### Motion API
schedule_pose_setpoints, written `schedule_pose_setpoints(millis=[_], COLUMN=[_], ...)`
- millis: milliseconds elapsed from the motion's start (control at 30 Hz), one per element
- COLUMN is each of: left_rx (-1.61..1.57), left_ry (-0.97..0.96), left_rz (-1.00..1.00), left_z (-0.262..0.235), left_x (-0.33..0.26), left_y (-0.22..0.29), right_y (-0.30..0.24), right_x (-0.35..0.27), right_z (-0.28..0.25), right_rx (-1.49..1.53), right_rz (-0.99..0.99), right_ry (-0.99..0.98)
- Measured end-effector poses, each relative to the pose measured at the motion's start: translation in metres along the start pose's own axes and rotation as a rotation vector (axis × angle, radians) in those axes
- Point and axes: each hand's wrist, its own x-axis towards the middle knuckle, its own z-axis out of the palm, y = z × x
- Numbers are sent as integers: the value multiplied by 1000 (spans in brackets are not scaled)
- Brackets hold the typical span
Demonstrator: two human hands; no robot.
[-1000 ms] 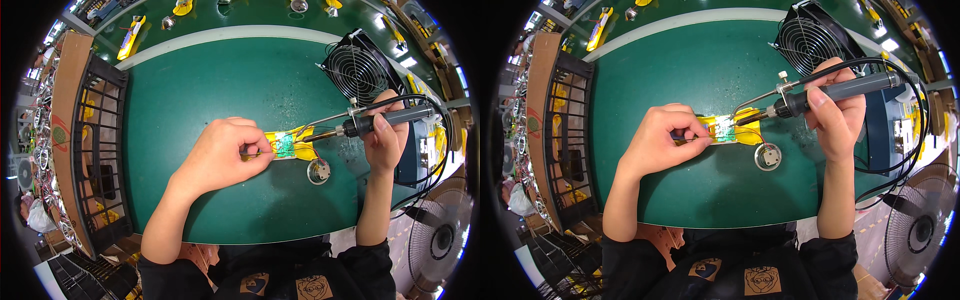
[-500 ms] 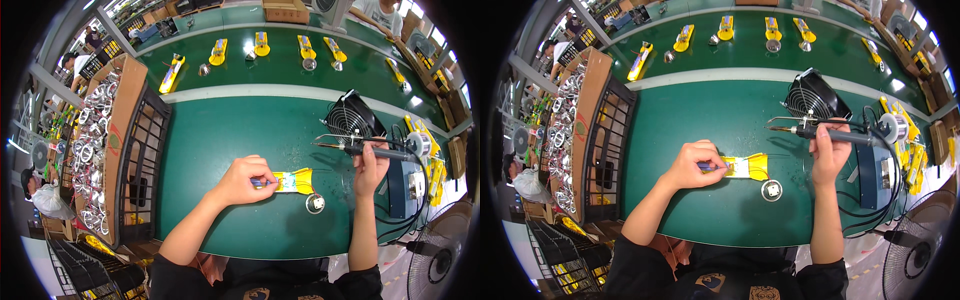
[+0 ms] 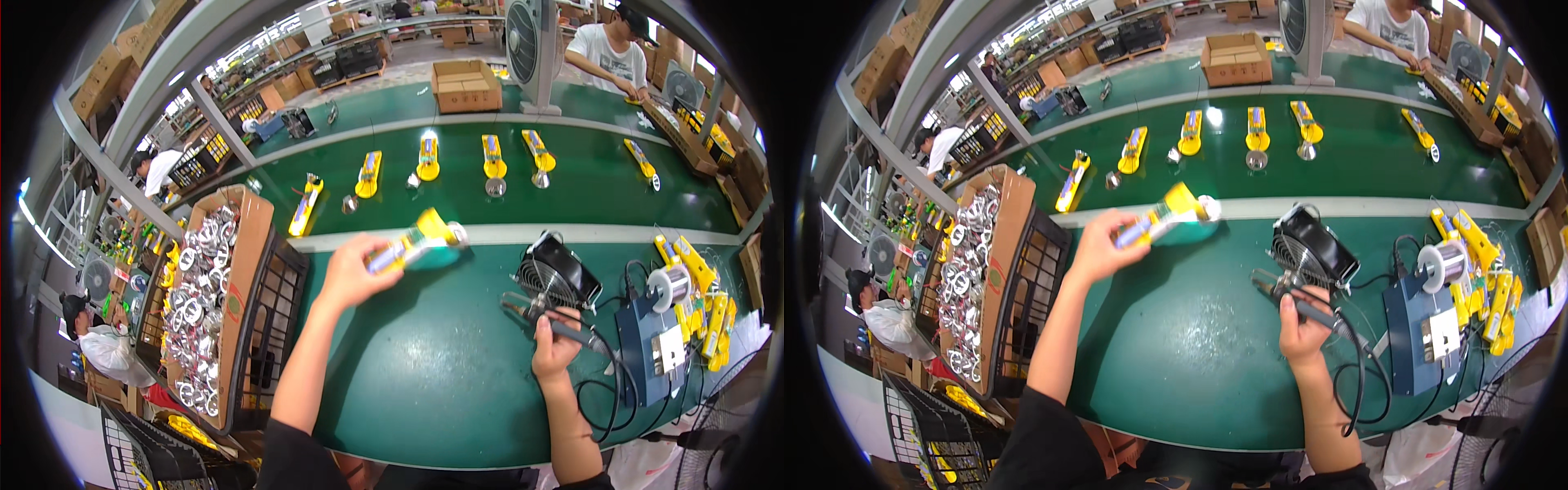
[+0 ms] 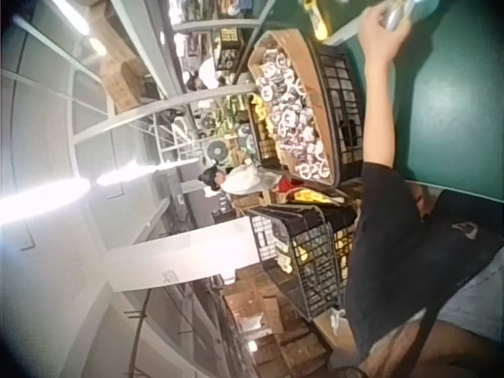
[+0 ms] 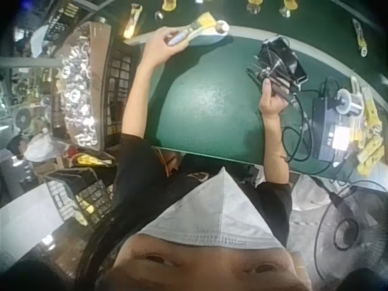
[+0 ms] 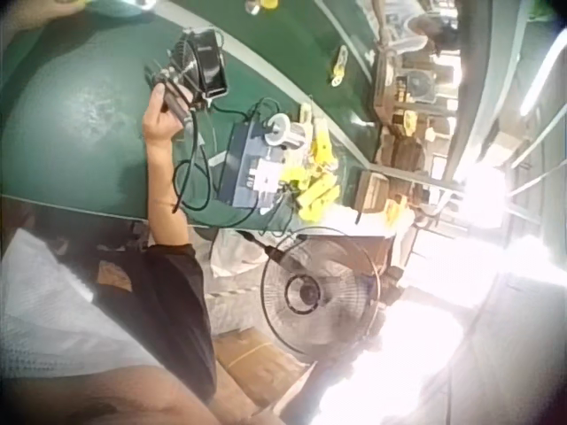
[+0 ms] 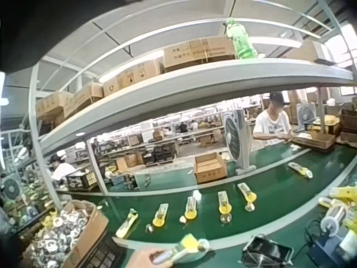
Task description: The person repeatedly takes flashlight casings from a conveyor belt, solders wires to their circuit boards using a soldering iron, and places the flashlight parts back onto the conveyor belt.
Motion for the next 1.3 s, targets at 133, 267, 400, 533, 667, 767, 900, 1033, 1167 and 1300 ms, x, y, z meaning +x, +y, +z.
schedule_pose_setpoints(millis=[133, 267, 400, 533, 667, 767, 900, 1033, 1167, 1300], left_rx=[162, 470, 576, 520, 706, 537, 652, 654, 475, 142], left_ry=[265, 233, 21, -107, 295, -10, -14, -85, -72, -333], left_rz=[-192, -371, -437, -544, -555, -752, -775, -681, -263, 167], left_z=[6, 31, 60, 38, 25, 30, 30, -3, -19, -23], left_x=[105, 149, 145, 166, 191, 203, 203, 190, 155, 102], left_y=[-33, -87, -98, -89, -137, -140, -135, -130, -107, -44], right_y=[-11, -13, -13, -7, -11, -9, -9, -7, -2, -8], right_x=[-2, 4, 6, 6, 5, 4, 3, 2, 0, 4], right_z=[4, 13, 5, 7, 11, 12, 13, 16, 17, 13], right_rx=[4, -94, -158, -168, -199, -190, -182, -100, -29, -8], right_rz=[21, -171, -40, -51, -35, -12, -2, -14, -34, -3], right_ry=[-12, -54, -106, -66, -101, -119, -92, -28, 37, 97])
